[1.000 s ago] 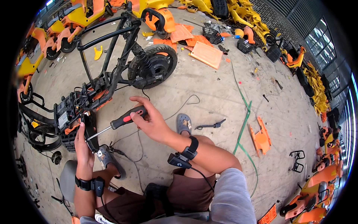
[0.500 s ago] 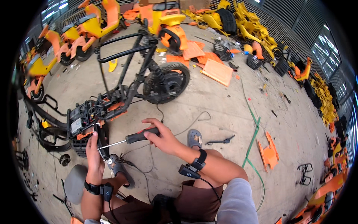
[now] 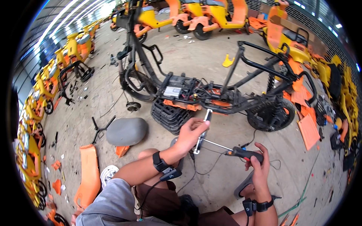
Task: The person sits on the floor and uses a screwdriver to repeatedly tighten and loosen screws on a small white plastic scooter part. They flip the part over and continue adjusting the screws, handling the component one at a time.
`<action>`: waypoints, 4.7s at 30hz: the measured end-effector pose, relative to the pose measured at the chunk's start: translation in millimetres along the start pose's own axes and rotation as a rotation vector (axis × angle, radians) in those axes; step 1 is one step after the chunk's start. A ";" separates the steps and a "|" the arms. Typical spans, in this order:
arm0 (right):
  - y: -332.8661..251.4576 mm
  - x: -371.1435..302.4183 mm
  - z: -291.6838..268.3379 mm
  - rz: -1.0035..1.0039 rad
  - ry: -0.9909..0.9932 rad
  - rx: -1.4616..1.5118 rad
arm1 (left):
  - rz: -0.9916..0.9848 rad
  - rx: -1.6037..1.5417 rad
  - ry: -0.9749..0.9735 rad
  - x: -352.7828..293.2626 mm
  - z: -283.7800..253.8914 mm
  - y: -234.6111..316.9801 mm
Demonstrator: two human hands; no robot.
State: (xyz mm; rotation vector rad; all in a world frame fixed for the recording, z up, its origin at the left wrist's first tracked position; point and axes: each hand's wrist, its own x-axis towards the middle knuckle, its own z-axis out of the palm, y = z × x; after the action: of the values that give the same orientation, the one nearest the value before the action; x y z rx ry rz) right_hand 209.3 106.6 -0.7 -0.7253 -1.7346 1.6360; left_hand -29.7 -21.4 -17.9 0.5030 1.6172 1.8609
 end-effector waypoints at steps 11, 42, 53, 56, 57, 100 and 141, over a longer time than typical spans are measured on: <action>-27.7 4.6 -0.2 0.257 -0.098 0.026 | -0.049 -0.060 0.006 -7.5 -2.8 11.4; -12.0 -2.6 -13.1 -0.041 -0.178 -0.220 | -0.028 -0.008 0.042 -1.5 -4.8 4.8; -25.8 3.8 -8.2 0.329 -0.156 -0.137 | 0.026 0.050 -0.029 -6.5 -0.2 10.8; -29.5 -2.5 -4.3 0.135 -0.098 -0.140 | -0.109 0.011 -0.063 -1.6 3.5 2.0; -25.9 -3.9 -4.5 0.043 -0.099 -0.158 | -0.138 -0.015 -0.068 -1.2 1.2 -0.3; -11.5 -2.5 -6.5 0.052 -0.038 0.079 | -0.166 0.004 -0.045 -3.3 4.5 7.7; -24.6 1.8 -11.6 0.233 0.177 -0.048 | -0.034 -0.017 -0.188 -10.5 5.3 12.1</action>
State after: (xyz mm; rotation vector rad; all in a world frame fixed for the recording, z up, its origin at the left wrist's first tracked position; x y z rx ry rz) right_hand 217.9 113.6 24.2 -1.0967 -1.6151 1.6294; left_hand -20.9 -25.3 -4.0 0.6193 1.4755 1.7461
